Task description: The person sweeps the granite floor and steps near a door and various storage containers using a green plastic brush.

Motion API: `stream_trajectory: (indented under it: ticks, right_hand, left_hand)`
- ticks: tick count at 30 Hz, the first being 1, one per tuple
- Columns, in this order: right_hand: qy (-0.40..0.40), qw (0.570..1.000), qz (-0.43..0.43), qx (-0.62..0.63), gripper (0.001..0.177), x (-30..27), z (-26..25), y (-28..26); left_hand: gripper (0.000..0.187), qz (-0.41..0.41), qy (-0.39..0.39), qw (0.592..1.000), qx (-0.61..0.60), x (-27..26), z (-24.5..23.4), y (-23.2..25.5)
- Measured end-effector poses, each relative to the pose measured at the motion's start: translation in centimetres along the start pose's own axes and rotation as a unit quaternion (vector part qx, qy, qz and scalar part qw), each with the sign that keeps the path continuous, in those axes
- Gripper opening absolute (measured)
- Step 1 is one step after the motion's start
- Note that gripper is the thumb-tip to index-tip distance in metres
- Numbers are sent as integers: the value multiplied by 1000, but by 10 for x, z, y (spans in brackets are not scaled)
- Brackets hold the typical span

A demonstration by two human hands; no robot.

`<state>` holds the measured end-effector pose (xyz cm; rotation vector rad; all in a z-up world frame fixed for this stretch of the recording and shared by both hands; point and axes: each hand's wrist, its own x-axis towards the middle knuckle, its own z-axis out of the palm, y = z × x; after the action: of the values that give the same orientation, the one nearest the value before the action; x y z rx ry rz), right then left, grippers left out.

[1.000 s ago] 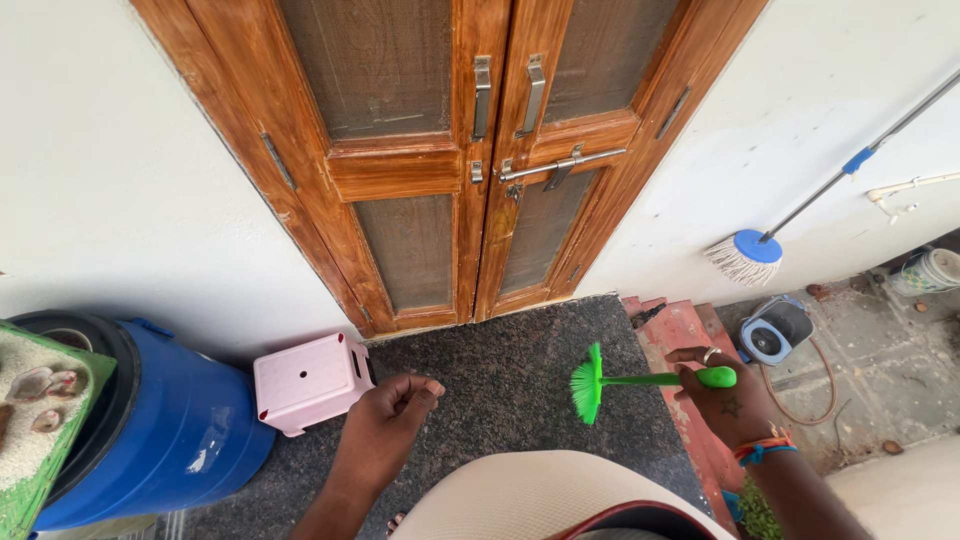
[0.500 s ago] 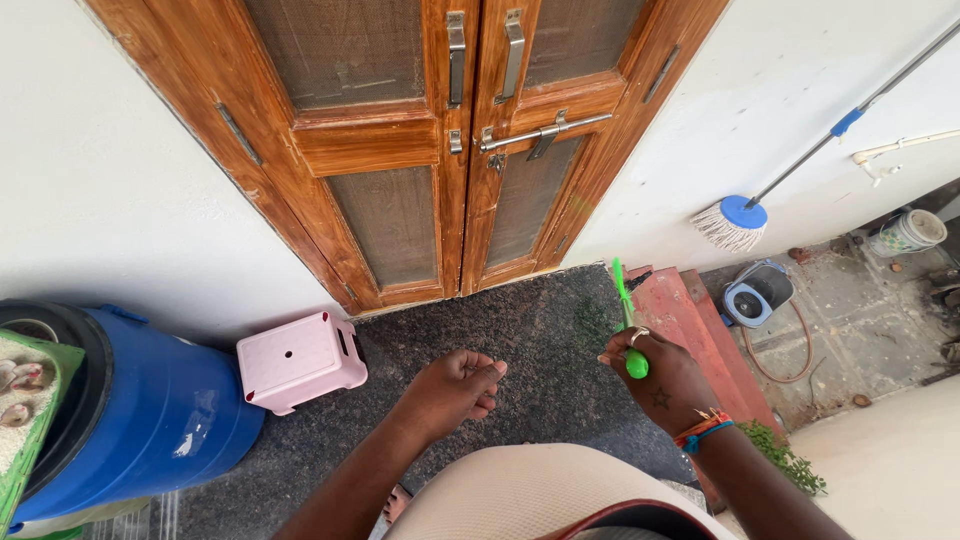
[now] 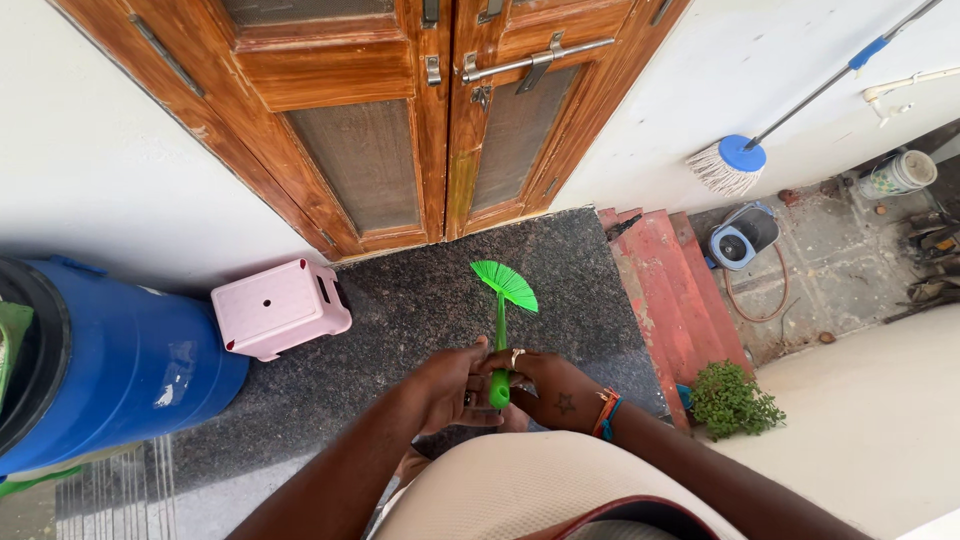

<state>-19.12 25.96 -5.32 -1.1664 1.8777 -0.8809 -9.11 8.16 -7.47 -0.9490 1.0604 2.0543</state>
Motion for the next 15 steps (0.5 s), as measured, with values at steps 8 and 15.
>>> stream_trajectory:
  ticks: [8, 15]
  right_hand:
    - [37, 994, 51, 86, 31, -22, -20, -4]
    - [121, 948, 209, 208, 27, -34, -36, 24]
  left_hand:
    - [26, -44, 39, 998, -17, 39, -10, -39]
    - [24, -55, 109, 953, 276, 67, -70, -52]
